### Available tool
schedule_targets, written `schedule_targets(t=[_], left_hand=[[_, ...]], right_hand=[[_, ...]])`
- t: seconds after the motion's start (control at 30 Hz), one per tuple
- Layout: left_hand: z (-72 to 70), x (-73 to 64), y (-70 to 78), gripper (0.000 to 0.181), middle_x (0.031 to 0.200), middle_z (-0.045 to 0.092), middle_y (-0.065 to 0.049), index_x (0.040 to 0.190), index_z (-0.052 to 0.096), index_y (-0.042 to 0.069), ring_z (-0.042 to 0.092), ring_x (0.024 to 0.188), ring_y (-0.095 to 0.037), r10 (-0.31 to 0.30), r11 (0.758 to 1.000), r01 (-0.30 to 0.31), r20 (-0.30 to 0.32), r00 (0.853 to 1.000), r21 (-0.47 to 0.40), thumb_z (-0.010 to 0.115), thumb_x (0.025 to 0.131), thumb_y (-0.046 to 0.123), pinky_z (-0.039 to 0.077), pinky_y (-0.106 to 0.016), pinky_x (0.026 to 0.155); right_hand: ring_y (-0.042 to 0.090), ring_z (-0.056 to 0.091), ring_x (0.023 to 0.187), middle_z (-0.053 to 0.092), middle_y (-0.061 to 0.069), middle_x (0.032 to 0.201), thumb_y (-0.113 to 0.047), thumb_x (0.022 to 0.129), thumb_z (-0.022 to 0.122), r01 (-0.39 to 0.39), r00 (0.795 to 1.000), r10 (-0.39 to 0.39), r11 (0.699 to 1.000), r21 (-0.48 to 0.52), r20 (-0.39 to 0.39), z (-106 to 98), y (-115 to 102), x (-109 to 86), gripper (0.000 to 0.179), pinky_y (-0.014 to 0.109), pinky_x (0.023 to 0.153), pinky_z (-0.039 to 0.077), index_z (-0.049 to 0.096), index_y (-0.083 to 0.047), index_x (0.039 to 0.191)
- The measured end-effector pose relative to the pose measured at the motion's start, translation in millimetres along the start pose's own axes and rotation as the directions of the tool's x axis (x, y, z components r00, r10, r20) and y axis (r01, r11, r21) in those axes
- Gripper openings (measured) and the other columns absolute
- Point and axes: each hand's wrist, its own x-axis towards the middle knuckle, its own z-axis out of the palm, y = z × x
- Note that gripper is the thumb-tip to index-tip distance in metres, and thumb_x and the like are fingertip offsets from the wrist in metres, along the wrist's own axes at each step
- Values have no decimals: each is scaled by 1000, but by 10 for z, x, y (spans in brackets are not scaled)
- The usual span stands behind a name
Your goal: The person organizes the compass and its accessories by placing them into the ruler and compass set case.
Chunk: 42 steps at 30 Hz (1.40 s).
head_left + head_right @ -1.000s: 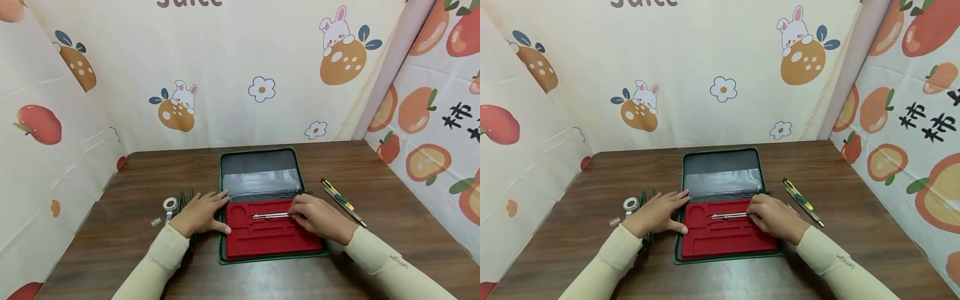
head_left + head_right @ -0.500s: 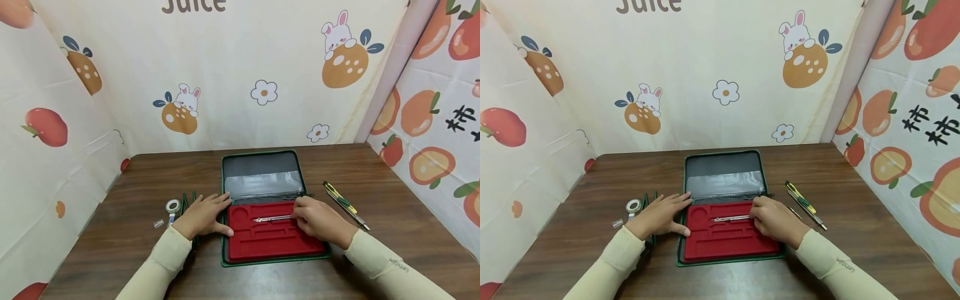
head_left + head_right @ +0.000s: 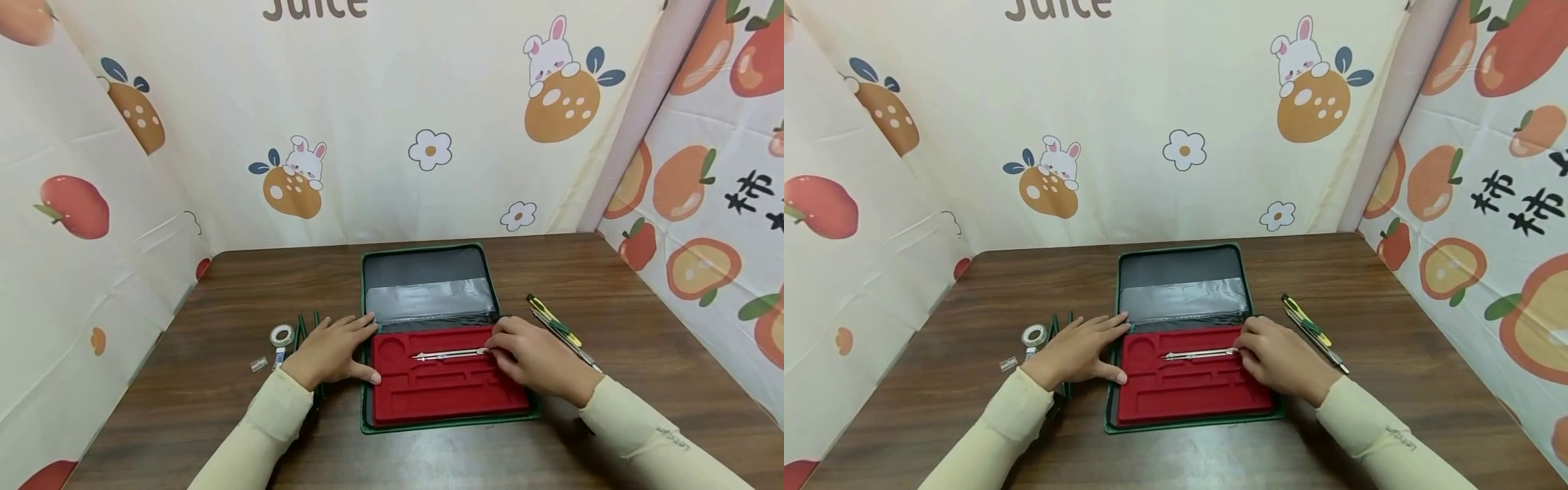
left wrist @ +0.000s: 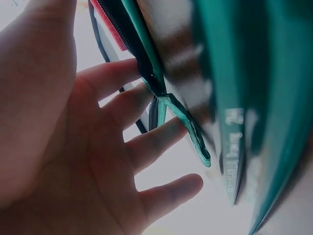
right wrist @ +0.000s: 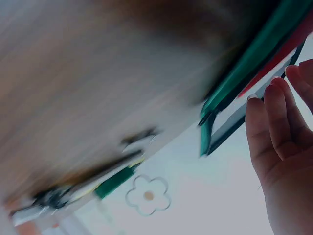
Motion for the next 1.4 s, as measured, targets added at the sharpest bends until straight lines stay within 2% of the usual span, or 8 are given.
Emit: schedule_targets(t=[0.27, 0.5, 0.77, 1.0, 1.23, 1.4], left_hand=[[27, -10, 12, 92, 162, 31, -2, 154, 44, 19, 34, 144, -37, -18, 1000, 18, -4, 1000, -19, 64, 82, 72, 22, -64, 114], [34, -17, 0, 91, 163, 30, -1, 155, 43, 19, 33, 145, -35, -24, 999, 24, -7, 1000, -40, 64, 82, 71, 24, -62, 114], [11, -28, -38, 89, 164, 27, 2, 156, 41, 21, 30, 146, -34, -54, 996, 53, -12, 998, -76, 65, 84, 68, 21, -63, 115], [-8, -18, -50, 89, 164, 25, 3, 156, 39, 21, 30, 146, -34, -54, 996, 53, 0, 999, -74, 64, 85, 69, 21, -63, 115], [-6, 0, -18, 89, 164, 27, 0, 156, 41, 19, 32, 145, -36, -26, 996, 26, -7, 1000, -87, 65, 85, 67, 21, -65, 114], [7, -5, -19, 88, 163, 28, 1, 155, 42, 20, 32, 144, -36, -32, 996, 31, -11, 999, -82, 66, 84, 67, 20, -66, 113]], right_hand=[[4, 52, 77, 55, -9, 90, -11, 78, 82, -139, 989, 142, 988, -63, 50, -240, 260, -300, 16, 31, 64, 55, 77, -18, 91], [0, 45, 68, 51, -11, 84, -7, 73, 83, -183, 983, 181, 978, -100, -26, -387, 538, -614, 18, 27, 55, 45, 74, -18, 84], [-2, 48, 68, 54, -14, 84, -9, 74, 85, -248, 968, 251, 961, -123, 15, -423, 694, -782, 16, 28, 55, 47, 75, -19, 84], [1, 53, 69, 57, -16, 82, -22, 82, 84, -352, 924, 365, 928, -121, 110, -431, 729, -782, 9, 35, 59, 50, 75, -21, 86], [4, 47, 63, 54, -13, 73, -20, 84, 81, -454, 861, 462, 887, -90, 210, -447, 751, -789, 12, 33, 55, 43, 69, -20, 83], [5, 47, 63, 54, -13, 71, -14, 83, 79, -464, 856, 468, 883, -74, 218, -436, 739, -783, 12, 31, 55, 42, 67, -18, 83]])
